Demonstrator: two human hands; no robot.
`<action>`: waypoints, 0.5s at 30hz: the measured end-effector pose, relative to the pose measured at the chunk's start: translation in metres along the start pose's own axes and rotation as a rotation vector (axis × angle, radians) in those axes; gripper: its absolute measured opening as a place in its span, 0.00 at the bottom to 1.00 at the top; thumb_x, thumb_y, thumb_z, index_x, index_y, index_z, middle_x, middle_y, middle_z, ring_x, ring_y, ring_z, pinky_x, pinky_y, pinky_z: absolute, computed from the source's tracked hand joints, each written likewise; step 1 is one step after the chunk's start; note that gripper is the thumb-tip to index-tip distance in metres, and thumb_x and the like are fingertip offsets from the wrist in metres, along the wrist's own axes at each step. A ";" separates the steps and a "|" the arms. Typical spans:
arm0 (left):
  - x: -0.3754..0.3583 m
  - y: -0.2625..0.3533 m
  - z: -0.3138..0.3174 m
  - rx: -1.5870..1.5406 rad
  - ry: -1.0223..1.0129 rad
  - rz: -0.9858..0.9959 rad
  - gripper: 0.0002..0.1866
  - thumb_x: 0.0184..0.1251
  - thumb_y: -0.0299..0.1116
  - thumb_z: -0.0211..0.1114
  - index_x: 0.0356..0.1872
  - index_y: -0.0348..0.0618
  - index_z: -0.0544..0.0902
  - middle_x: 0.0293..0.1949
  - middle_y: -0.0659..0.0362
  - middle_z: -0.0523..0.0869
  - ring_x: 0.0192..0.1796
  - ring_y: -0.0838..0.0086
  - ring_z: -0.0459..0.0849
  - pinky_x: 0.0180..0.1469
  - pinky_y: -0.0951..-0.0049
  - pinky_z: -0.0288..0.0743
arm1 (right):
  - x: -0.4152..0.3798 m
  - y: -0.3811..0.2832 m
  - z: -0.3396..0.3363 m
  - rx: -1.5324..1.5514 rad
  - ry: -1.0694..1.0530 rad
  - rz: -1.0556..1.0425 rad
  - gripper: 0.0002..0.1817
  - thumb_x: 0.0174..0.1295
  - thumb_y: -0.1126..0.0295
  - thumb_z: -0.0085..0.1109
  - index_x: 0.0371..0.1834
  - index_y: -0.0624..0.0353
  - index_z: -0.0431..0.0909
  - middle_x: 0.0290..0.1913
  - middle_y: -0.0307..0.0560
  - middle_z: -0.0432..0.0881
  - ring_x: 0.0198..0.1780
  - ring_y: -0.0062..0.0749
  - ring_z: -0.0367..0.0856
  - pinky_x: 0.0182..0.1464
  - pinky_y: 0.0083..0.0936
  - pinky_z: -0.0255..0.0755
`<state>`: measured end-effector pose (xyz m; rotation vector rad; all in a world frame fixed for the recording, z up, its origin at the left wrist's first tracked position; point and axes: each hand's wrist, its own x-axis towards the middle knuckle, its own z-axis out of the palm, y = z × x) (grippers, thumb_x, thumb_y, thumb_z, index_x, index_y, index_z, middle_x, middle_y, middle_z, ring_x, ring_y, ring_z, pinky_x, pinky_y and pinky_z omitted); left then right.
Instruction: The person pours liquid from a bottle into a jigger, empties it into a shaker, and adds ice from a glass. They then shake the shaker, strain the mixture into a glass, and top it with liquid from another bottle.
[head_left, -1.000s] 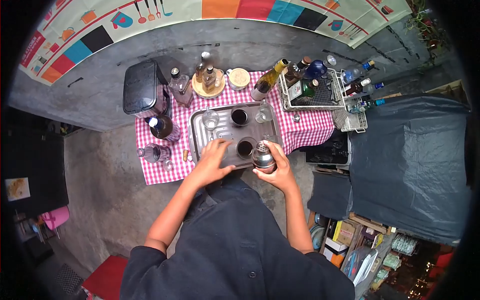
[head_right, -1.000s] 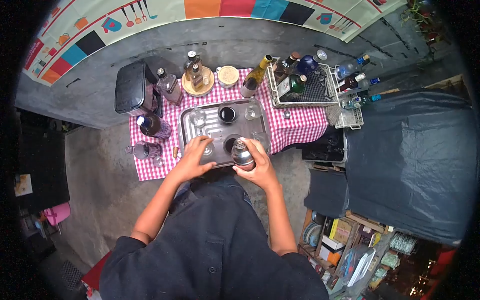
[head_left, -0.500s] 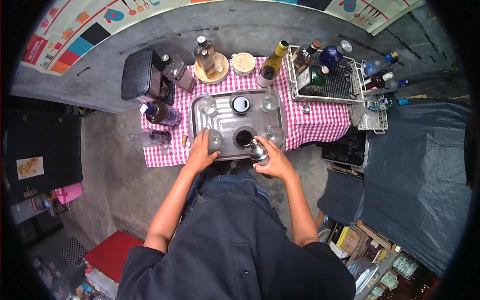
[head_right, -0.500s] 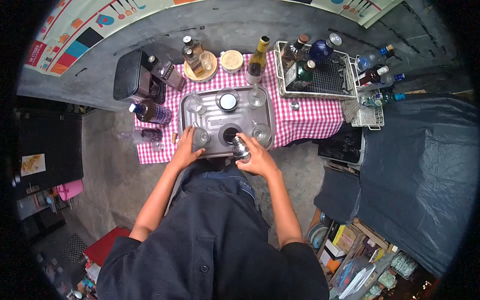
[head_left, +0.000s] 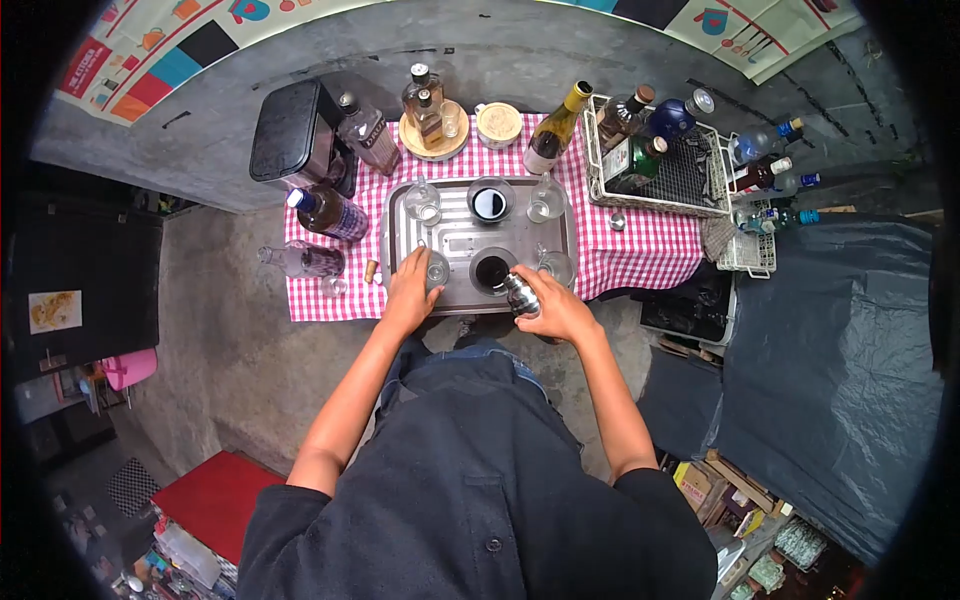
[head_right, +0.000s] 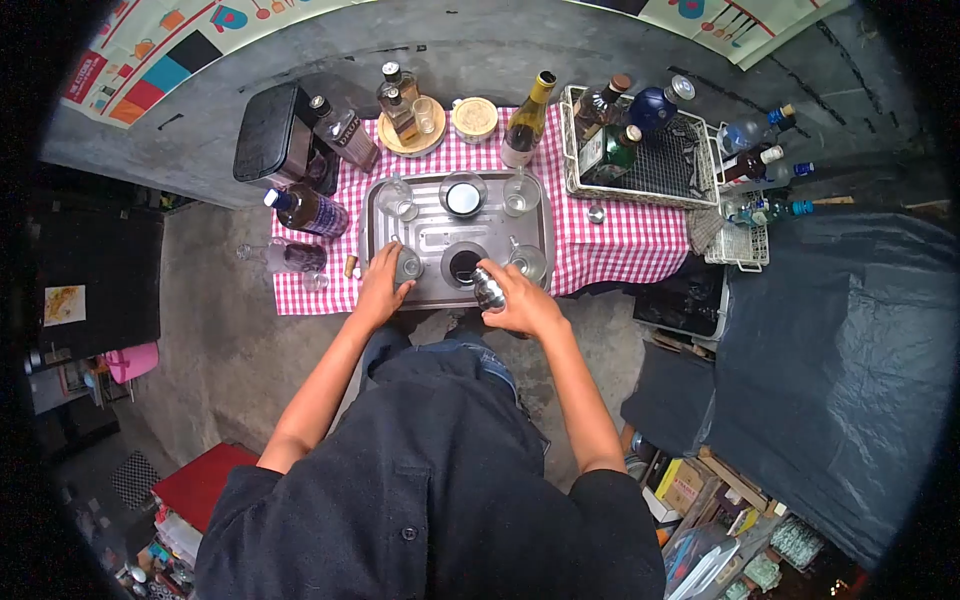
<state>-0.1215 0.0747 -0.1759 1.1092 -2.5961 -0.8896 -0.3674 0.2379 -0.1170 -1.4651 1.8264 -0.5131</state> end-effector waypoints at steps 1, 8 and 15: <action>-0.001 -0.001 0.001 -0.049 0.033 0.004 0.40 0.57 0.31 0.73 0.70 0.36 0.65 0.69 0.44 0.68 0.70 0.48 0.68 0.70 0.56 0.63 | 0.001 -0.001 -0.002 -0.010 -0.006 -0.001 0.46 0.45 0.63 0.71 0.72 0.46 0.63 0.52 0.57 0.75 0.54 0.54 0.79 0.57 0.41 0.74; -0.005 -0.004 0.008 -0.088 0.081 0.012 0.39 0.56 0.29 0.73 0.70 0.37 0.65 0.69 0.47 0.68 0.70 0.48 0.68 0.69 0.55 0.64 | 0.006 -0.010 -0.006 -0.067 -0.082 0.001 0.47 0.45 0.62 0.71 0.74 0.42 0.61 0.51 0.59 0.75 0.52 0.58 0.80 0.54 0.44 0.76; -0.005 -0.006 0.006 -0.107 0.058 -0.012 0.39 0.56 0.30 0.73 0.70 0.39 0.66 0.70 0.48 0.68 0.71 0.51 0.67 0.68 0.55 0.64 | 0.012 -0.013 -0.007 -0.118 -0.125 0.000 0.46 0.45 0.62 0.70 0.73 0.43 0.61 0.51 0.59 0.76 0.53 0.57 0.79 0.55 0.44 0.75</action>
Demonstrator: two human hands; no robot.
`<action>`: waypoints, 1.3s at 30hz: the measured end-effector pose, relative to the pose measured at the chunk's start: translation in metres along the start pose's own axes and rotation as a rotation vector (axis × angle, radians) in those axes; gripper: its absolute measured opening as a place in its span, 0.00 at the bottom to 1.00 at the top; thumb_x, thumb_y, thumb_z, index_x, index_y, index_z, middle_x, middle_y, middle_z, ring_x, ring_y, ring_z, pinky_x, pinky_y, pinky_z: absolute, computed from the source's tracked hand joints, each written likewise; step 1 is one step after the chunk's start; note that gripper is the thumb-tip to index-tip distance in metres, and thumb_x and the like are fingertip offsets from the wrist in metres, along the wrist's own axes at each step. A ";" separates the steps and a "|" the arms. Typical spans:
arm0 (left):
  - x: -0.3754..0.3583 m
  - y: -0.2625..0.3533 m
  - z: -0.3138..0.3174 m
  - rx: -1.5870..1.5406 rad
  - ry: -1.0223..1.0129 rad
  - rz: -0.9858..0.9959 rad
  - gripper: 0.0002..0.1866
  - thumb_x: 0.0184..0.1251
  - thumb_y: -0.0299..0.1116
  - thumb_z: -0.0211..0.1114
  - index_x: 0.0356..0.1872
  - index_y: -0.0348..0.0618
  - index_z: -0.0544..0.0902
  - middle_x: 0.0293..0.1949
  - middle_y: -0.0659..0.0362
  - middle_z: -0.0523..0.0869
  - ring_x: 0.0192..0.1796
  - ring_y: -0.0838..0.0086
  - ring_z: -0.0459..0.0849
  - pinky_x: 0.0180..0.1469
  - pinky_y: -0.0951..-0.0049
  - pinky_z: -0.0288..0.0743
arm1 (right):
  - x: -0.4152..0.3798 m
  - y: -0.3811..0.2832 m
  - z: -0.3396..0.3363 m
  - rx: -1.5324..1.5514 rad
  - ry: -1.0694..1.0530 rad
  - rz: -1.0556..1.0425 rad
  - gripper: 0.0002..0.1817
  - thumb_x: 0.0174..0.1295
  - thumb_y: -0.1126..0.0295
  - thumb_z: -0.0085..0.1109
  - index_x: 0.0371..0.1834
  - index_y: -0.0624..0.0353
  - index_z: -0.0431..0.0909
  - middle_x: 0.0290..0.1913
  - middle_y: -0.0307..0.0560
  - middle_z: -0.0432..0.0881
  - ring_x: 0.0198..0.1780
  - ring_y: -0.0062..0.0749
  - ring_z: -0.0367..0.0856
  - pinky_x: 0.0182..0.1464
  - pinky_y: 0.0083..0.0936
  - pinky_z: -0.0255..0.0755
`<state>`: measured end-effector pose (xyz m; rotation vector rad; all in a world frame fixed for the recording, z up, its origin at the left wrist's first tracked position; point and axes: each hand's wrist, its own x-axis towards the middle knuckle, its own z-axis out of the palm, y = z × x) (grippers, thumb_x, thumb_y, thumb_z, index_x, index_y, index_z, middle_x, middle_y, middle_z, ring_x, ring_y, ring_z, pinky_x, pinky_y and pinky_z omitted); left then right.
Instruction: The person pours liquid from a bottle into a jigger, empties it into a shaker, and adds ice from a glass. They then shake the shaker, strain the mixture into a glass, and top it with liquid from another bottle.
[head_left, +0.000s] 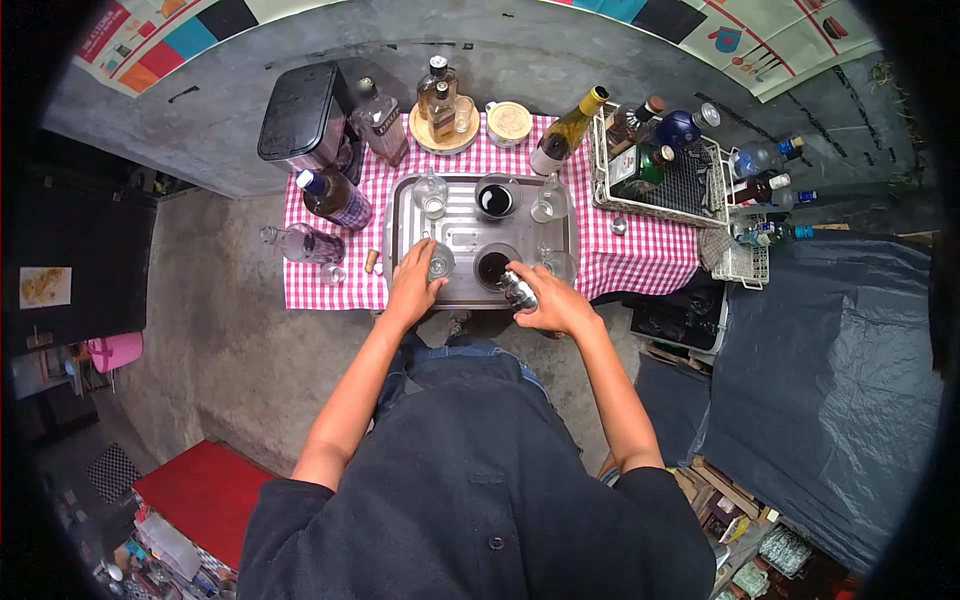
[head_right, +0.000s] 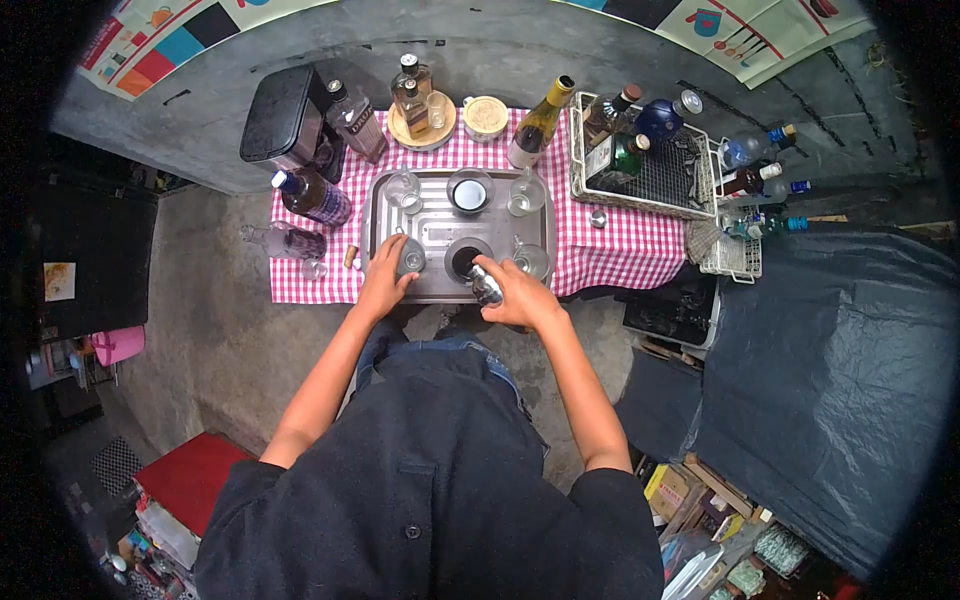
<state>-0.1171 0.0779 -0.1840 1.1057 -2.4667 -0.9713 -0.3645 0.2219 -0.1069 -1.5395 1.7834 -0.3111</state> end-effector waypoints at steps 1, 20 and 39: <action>0.000 0.000 0.001 -0.001 -0.011 -0.013 0.39 0.57 0.31 0.73 0.71 0.40 0.65 0.71 0.49 0.67 0.72 0.54 0.66 0.68 0.55 0.64 | 0.000 0.001 0.001 -0.002 0.001 0.001 0.46 0.45 0.62 0.70 0.73 0.43 0.61 0.51 0.59 0.76 0.53 0.57 0.79 0.55 0.44 0.75; -0.003 -0.005 0.006 -0.043 0.045 -0.001 0.39 0.56 0.31 0.74 0.69 0.39 0.67 0.69 0.49 0.69 0.69 0.49 0.69 0.68 0.55 0.65 | 0.000 -0.011 -0.016 -0.105 -0.037 0.016 0.49 0.45 0.59 0.69 0.76 0.35 0.59 0.49 0.65 0.76 0.51 0.61 0.81 0.53 0.47 0.77; -0.002 -0.006 0.005 -0.066 0.028 0.000 0.39 0.57 0.31 0.73 0.70 0.39 0.66 0.70 0.49 0.68 0.70 0.50 0.69 0.69 0.55 0.64 | 0.000 -0.011 -0.020 -0.126 -0.047 0.032 0.49 0.44 0.60 0.71 0.76 0.36 0.60 0.49 0.65 0.76 0.51 0.62 0.81 0.53 0.46 0.76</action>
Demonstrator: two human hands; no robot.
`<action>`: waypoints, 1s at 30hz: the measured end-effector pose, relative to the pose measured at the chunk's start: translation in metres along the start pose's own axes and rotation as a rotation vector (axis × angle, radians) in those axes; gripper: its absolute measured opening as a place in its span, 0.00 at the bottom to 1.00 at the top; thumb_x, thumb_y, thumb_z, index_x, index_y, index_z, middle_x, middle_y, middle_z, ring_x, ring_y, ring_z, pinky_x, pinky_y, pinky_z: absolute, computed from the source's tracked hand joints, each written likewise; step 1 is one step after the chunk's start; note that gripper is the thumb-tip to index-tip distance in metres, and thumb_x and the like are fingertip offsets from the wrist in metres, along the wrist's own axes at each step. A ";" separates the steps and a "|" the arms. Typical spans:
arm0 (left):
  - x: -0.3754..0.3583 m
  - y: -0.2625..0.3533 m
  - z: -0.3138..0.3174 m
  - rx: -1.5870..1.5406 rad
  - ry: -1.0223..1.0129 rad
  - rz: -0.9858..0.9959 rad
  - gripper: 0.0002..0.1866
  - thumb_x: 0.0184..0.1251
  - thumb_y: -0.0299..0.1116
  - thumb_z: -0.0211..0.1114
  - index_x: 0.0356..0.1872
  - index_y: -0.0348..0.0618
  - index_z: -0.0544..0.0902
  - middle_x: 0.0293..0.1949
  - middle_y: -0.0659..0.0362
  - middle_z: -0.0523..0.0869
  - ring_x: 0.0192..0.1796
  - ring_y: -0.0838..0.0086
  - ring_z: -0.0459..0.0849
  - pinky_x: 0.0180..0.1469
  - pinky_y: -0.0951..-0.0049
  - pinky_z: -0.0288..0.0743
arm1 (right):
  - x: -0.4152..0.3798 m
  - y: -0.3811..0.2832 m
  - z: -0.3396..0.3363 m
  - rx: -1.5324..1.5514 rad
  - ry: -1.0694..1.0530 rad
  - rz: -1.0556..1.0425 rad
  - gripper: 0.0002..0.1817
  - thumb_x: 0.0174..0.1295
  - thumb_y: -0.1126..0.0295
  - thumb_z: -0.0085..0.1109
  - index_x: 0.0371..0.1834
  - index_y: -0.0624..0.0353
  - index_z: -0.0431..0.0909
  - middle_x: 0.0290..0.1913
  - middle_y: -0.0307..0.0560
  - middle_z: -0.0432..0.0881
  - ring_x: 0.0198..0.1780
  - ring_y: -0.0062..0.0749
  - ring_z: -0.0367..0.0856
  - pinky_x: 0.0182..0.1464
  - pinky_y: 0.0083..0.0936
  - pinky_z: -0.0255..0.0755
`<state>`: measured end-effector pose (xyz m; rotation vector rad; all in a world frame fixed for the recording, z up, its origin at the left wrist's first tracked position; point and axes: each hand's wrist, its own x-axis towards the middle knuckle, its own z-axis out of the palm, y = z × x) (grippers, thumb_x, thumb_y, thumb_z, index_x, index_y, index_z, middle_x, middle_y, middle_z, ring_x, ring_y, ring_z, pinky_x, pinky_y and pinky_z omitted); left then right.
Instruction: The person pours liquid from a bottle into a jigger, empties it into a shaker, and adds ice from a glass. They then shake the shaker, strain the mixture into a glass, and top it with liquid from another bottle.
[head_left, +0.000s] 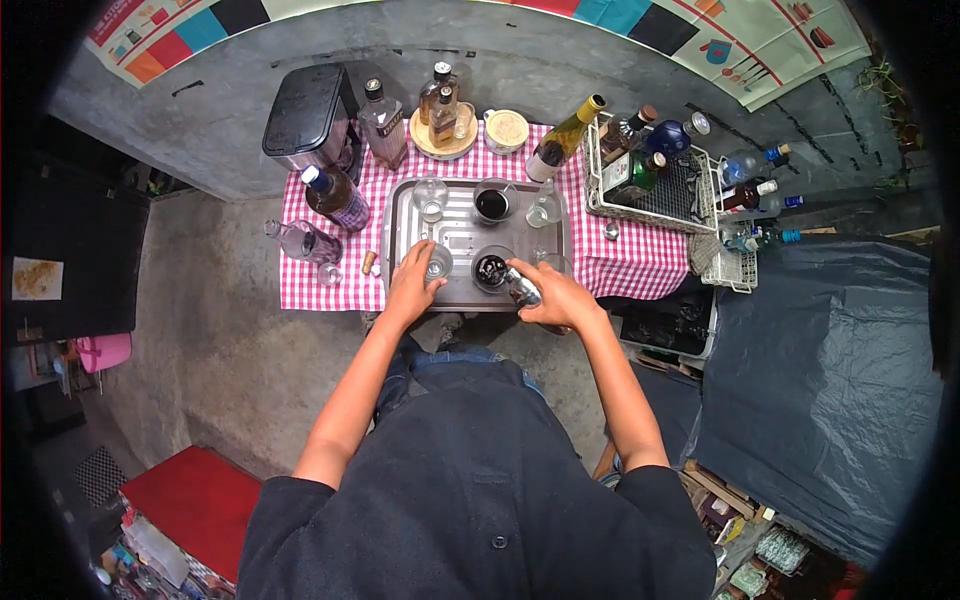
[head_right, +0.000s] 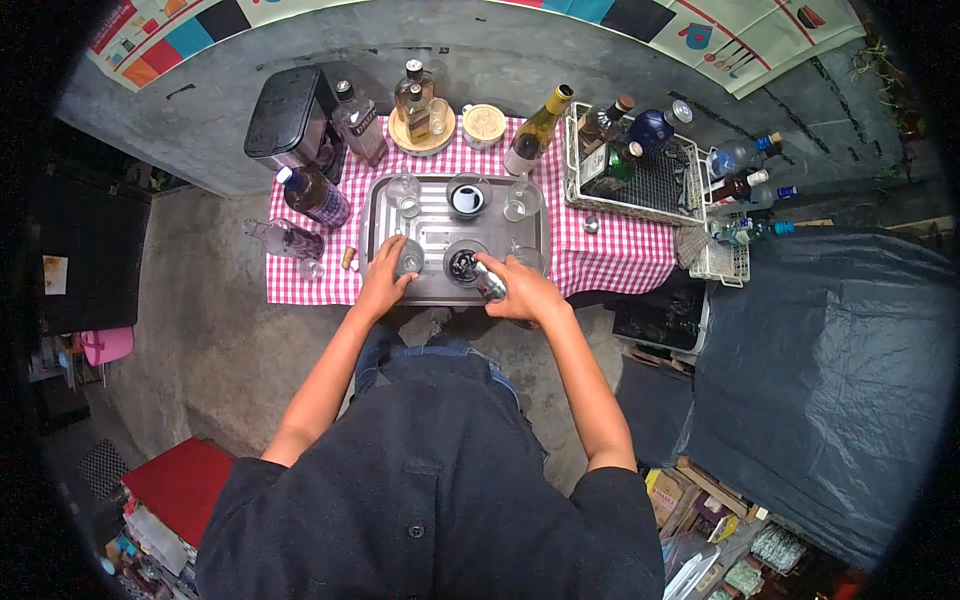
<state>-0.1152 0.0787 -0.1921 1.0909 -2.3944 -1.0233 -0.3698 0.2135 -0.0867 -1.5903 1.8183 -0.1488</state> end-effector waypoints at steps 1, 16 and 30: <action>0.000 -0.001 0.001 0.007 0.004 0.011 0.39 0.57 0.32 0.73 0.70 0.40 0.66 0.70 0.49 0.67 0.70 0.50 0.69 0.68 0.55 0.65 | 0.000 0.001 0.001 0.000 0.000 0.001 0.49 0.44 0.60 0.71 0.76 0.36 0.60 0.49 0.65 0.76 0.51 0.62 0.81 0.53 0.46 0.76; -0.001 -0.001 0.000 0.014 0.009 0.013 0.39 0.57 0.32 0.73 0.70 0.39 0.66 0.69 0.49 0.68 0.70 0.50 0.69 0.68 0.55 0.65 | 0.000 0.004 0.006 0.021 -0.021 0.003 0.48 0.46 0.59 0.70 0.75 0.36 0.60 0.51 0.67 0.76 0.52 0.62 0.80 0.54 0.46 0.76; -0.002 -0.001 0.002 0.005 0.012 -0.002 0.39 0.57 0.33 0.73 0.70 0.40 0.66 0.70 0.50 0.67 0.70 0.51 0.68 0.68 0.55 0.65 | 0.000 0.009 0.017 0.041 -0.027 -0.002 0.50 0.45 0.61 0.71 0.76 0.36 0.58 0.54 0.68 0.76 0.55 0.63 0.79 0.56 0.46 0.75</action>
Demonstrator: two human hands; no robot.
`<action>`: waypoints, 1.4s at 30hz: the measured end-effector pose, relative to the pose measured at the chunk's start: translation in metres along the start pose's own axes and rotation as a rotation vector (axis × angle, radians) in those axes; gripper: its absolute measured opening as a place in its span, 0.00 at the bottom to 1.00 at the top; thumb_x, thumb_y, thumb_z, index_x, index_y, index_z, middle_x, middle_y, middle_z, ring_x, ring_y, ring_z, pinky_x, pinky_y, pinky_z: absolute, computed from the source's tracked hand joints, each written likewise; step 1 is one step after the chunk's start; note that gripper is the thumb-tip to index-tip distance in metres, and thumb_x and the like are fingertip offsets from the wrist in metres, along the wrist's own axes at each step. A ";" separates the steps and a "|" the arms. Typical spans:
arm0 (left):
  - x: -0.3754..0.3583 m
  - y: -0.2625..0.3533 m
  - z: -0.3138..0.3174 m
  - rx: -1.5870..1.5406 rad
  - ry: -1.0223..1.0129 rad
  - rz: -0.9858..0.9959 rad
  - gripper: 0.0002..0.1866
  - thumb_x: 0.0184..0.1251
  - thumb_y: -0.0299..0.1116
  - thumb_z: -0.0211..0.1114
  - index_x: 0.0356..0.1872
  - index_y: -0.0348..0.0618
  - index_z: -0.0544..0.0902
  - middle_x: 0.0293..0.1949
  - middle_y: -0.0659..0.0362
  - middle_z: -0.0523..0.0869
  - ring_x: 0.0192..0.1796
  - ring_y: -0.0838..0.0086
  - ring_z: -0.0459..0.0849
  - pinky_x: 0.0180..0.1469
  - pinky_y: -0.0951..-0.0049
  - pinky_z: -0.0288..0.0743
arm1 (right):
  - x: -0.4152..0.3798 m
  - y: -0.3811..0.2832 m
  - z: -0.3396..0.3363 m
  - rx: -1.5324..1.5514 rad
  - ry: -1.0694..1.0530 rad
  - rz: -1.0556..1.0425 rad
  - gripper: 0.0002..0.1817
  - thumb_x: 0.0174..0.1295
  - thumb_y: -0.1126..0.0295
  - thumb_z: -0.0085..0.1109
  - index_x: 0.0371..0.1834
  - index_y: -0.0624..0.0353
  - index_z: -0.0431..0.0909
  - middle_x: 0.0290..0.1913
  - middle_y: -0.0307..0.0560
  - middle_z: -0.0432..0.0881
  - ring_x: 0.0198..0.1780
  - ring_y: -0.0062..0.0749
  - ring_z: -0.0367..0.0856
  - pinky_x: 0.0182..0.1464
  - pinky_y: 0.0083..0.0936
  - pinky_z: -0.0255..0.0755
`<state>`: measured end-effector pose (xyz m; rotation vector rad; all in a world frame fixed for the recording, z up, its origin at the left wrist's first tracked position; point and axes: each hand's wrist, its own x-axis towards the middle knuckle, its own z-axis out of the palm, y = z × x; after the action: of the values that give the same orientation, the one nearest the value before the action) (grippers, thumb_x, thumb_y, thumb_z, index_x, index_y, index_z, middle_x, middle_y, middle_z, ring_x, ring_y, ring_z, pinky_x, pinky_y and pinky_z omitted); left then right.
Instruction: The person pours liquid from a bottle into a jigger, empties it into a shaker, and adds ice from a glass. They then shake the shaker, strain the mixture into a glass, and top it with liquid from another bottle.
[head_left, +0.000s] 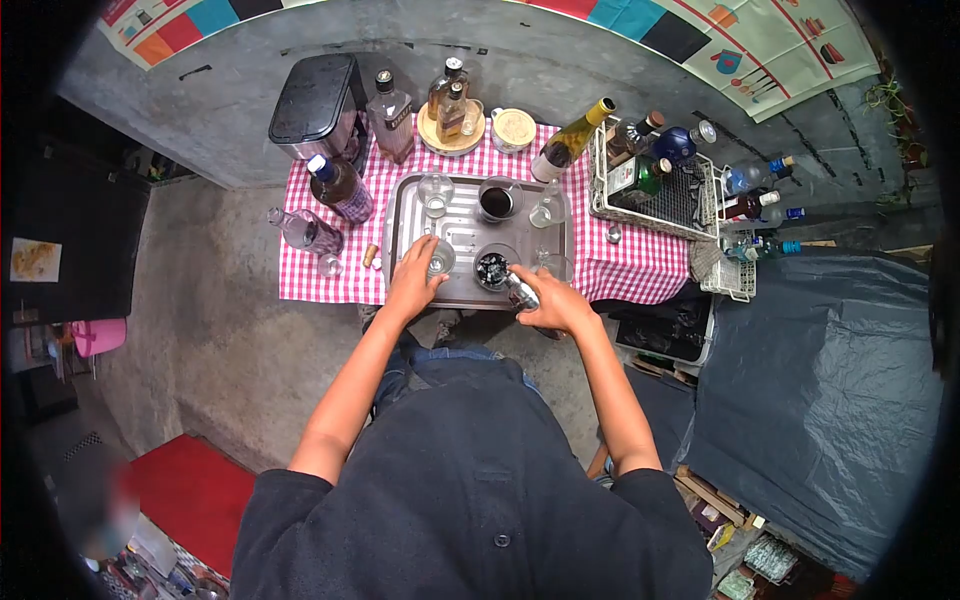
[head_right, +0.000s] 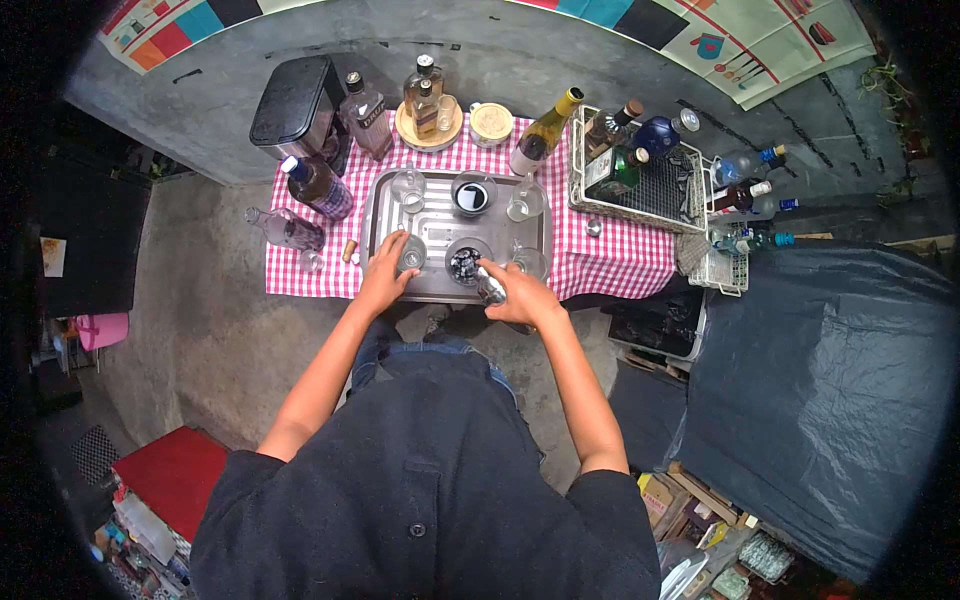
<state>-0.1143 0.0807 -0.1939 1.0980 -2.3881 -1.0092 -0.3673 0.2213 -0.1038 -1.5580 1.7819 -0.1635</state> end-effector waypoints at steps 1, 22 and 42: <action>0.000 0.000 0.001 0.000 0.011 0.008 0.38 0.57 0.33 0.74 0.70 0.40 0.67 0.70 0.50 0.68 0.69 0.50 0.69 0.68 0.55 0.65 | 0.000 0.001 0.001 0.000 -0.001 0.000 0.50 0.45 0.61 0.71 0.76 0.36 0.58 0.54 0.68 0.76 0.55 0.63 0.79 0.56 0.46 0.75; 0.001 0.001 -0.001 -0.011 -0.006 0.002 0.39 0.58 0.33 0.73 0.71 0.41 0.66 0.70 0.49 0.67 0.70 0.50 0.68 0.68 0.55 0.65 | 0.001 0.014 0.019 0.016 0.002 0.007 0.50 0.46 0.61 0.74 0.76 0.37 0.58 0.53 0.67 0.76 0.54 0.63 0.80 0.55 0.46 0.76; 0.000 0.001 -0.001 -0.027 0.001 0.001 0.39 0.58 0.31 0.73 0.71 0.40 0.66 0.70 0.50 0.67 0.69 0.48 0.69 0.68 0.55 0.65 | 0.001 0.018 0.018 0.018 -0.001 -0.007 0.51 0.46 0.60 0.74 0.77 0.38 0.57 0.54 0.70 0.76 0.54 0.65 0.79 0.56 0.46 0.75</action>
<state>-0.1145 0.0808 -0.1924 1.0875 -2.3670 -1.0368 -0.3707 0.2311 -0.1265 -1.5510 1.7699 -0.1815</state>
